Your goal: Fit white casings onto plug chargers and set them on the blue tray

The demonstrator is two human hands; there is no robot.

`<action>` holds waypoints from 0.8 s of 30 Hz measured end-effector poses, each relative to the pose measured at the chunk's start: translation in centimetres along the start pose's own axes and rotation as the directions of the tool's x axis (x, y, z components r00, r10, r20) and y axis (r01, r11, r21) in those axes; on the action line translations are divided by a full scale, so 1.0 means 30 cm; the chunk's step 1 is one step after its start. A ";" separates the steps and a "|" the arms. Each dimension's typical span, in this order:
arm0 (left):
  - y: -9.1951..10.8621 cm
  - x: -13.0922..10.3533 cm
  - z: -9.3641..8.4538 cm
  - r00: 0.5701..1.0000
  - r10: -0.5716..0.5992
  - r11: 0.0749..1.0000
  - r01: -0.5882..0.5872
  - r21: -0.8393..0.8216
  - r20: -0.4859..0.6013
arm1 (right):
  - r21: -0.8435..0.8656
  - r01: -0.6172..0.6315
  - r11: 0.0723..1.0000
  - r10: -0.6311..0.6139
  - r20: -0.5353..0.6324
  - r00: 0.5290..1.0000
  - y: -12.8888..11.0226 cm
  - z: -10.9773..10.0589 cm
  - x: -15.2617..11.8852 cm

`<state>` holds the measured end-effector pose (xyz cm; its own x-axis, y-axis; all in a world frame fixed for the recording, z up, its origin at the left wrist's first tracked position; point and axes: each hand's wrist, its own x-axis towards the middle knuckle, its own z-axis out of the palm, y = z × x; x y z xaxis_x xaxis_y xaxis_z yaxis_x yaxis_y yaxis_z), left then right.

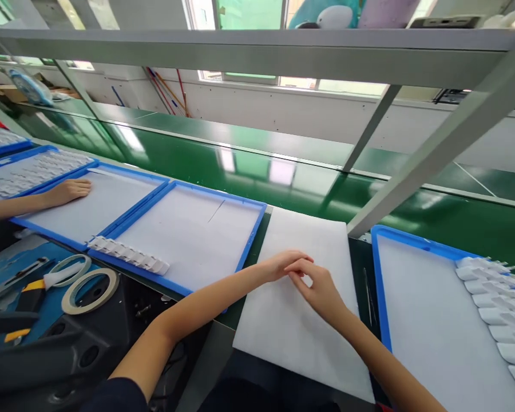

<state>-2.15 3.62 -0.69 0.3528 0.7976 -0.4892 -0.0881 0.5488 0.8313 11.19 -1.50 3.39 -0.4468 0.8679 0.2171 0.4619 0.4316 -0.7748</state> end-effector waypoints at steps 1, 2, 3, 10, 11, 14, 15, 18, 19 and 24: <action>0.005 0.003 0.000 0.998 -0.008 1.000 0.008 -0.003 0.061 | -0.008 -0.079 0.997 0.078 -0.077 0.994 0.049 -0.036 -0.020; 0.009 0.008 -0.001 0.992 -0.011 1.000 0.011 -0.003 0.127 | -0.020 -0.147 0.989 0.143 -0.140 0.980 0.090 -0.067 -0.034; 0.013 0.013 -0.002 0.984 -0.011 1.000 0.012 -0.002 0.175 | -0.047 -0.200 0.979 0.188 -0.185 0.965 0.124 -0.093 -0.043; 0.040 0.032 -0.020 0.975 0.010 1.000 -0.014 0.014 0.223 | -0.313 -0.191 0.930 0.144 -0.167 0.975 0.180 -0.143 -0.038; 0.045 0.032 -0.022 0.974 0.011 1.000 -0.016 0.018 0.224 | -0.345 -0.177 0.922 0.134 -0.145 0.980 0.178 -0.133 -0.038; 0.056 0.035 -0.026 0.972 0.012 0.999 -0.018 0.027 0.235 | -0.446 -0.110 0.888 0.110 -0.026 0.994 0.178 -0.096 -0.041; 0.058 0.038 -0.028 0.971 0.010 0.999 -0.018 0.029 0.238 | -0.477 -0.089 0.875 0.108 0.012 0.994 0.179 -0.087 -0.042; 0.064 0.047 -0.031 0.971 0.000 0.999 -0.009 0.037 0.241 | -0.555 -0.053 0.830 0.114 0.076 0.991 0.180 -0.071 -0.042; 0.066 0.048 -0.032 0.971 -0.003 0.999 -0.007 0.040 0.240 | -0.577 -0.049 0.815 0.118 0.082 0.990 0.180 -0.069 -0.042; 0.082 0.042 -0.033 0.979 -0.021 1.000 0.020 0.009 0.203 | -0.659 -0.030 0.751 0.127 0.100 0.987 0.179 -0.058 -0.044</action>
<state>-2.84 6.21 0.49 0.5361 0.7185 -0.4431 -0.0731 0.5624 0.8236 15.59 0.11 -0.01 -0.4587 0.8868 0.0562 0.8656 0.4603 -0.1971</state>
